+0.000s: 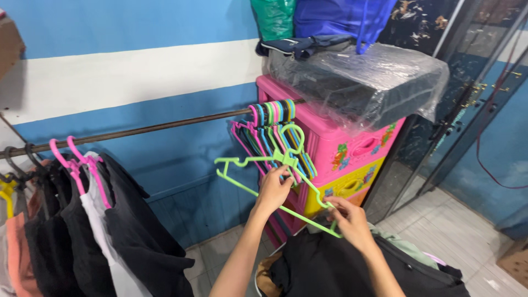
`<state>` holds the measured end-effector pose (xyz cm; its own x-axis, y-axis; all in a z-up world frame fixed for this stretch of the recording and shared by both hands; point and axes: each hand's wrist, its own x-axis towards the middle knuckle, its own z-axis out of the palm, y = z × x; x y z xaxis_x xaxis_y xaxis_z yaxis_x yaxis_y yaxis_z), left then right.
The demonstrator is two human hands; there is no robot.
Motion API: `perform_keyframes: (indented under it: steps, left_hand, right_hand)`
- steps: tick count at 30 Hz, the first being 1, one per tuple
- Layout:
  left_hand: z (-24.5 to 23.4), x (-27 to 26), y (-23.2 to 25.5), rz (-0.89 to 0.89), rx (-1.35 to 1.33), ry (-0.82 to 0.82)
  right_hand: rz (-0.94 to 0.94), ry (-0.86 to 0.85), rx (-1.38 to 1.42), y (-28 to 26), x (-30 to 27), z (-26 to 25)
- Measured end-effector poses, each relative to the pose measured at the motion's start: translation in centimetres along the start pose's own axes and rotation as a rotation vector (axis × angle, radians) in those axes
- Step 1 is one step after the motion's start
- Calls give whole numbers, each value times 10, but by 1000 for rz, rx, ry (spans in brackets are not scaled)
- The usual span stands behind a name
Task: The person picks up t-shirts from a pile, places them on plastic hangers, and hangs them on a metal rod. The person handles several shirts, including black and green ones, and uses different colored hangers.
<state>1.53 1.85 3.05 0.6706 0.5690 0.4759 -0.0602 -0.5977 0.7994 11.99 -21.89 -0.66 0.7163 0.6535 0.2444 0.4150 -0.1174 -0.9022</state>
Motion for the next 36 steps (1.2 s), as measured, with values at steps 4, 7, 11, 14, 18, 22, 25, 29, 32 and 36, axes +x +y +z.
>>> perform_keyframes:
  steps: [4,7,11,14,18,22,25,29,32,36]
  left_hand:
    - [-7,-29,30,48,291,60]
    - [-9,-46,37,220,451,118]
    - [1,-70,21,363,384,-21]
    - [14,-91,10,157,299,-243]
    - [29,-112,1,113,174,-301]
    - [43,-124,-10,52,183,-367]
    - [56,-128,-24,49,172,-364]
    - [71,-134,-43,9,198,-382]
    - [74,-136,-55,-13,217,-398]
    - [76,-137,-62,-31,203,-409]
  right_hand:
    - [-42,-114,155,31,-17,-52]
    - [80,-111,99,50,-33,-93]
    - [196,-101,83,76,-58,-139]
    - [237,-104,68,97,-73,-164]
    - [325,-114,79,122,-89,-177]
    - [435,-145,56,140,-98,-177]
    - [462,-167,-37,155,-103,-176]
    - [431,-174,-56,183,-105,-179]
    - [448,-69,-91,197,-110,-185]
    - [458,203,-439,200,-120,-197]
